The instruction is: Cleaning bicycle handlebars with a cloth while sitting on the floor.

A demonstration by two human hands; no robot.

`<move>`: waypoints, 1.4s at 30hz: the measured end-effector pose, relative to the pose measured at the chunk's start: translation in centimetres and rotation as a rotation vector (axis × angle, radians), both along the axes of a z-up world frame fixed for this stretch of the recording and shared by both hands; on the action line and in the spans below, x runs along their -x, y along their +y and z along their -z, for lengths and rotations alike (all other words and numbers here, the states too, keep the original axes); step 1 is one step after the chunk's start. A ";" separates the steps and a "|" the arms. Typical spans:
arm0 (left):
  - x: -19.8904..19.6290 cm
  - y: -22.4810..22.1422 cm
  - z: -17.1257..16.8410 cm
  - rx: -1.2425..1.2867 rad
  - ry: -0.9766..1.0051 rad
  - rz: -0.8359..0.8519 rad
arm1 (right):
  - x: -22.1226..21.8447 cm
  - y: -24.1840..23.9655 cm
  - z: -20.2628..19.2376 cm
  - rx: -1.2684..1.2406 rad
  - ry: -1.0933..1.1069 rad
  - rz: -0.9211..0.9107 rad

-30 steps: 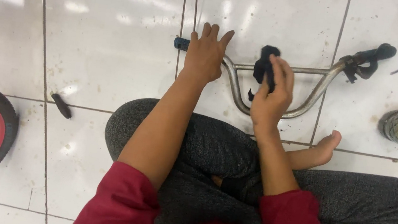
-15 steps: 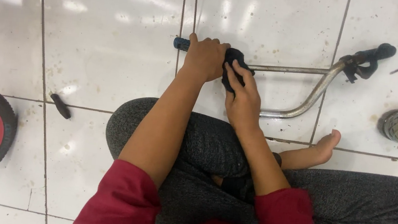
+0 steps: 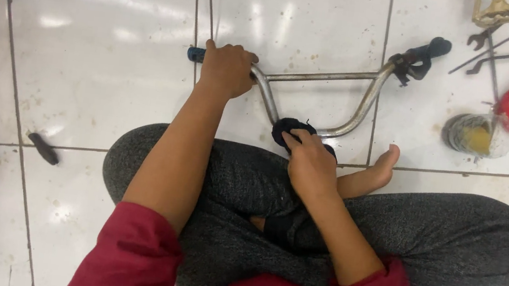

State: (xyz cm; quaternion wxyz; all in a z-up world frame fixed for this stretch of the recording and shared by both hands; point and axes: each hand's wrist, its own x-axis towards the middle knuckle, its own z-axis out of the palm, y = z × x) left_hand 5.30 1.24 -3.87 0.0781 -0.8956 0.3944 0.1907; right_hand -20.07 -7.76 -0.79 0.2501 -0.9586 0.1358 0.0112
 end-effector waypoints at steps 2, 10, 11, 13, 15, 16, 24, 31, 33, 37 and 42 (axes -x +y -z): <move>-0.3 -0.5 0.0 0.008 0.004 -0.001 | -0.2 -0.9 -3.0 -0.006 0.022 0.062; 0.0 -0.3 -0.8 -0.018 0.008 -0.012 | 1.4 -1.2 3.8 0.175 0.058 -0.049; 0.1 -0.3 -0.9 -0.023 -0.001 -0.011 | 1.5 -1.3 3.8 0.179 0.072 -0.042; 0.2 -0.3 -1.0 -0.025 -0.017 -0.009 | 1.7 -2.3 3.6 0.186 0.082 -0.033; 0.2 -0.3 -1.4 -0.023 -0.024 0.000 | 1.7 -3.8 3.2 0.322 0.078 -0.015; 0.2 -0.3 -1.6 -0.018 -0.034 0.012 | 2.1 -5.5 3.9 0.326 0.070 -0.001; 0.5 -1.0 -3.6 -0.046 -0.037 0.019 | 2.5 -13.5 -2.4 0.495 -0.006 0.015; 6.0 -3.8 -6.5 0.191 0.124 0.276 | 0.3 -12.0 -1.4 0.247 0.106 0.174; 7.1 -3.9 -5.9 0.116 0.158 0.310 | 0.4 -11.7 0.9 0.249 0.189 0.076; 5.5 -4.1 -5.6 0.180 0.250 0.177 | -0.8 -12.4 -2.5 -0.058 0.301 0.085; 4.8 -3.2 -4.0 0.244 0.203 0.226 | -1.3 -13.9 -5.4 0.085 -0.274 0.368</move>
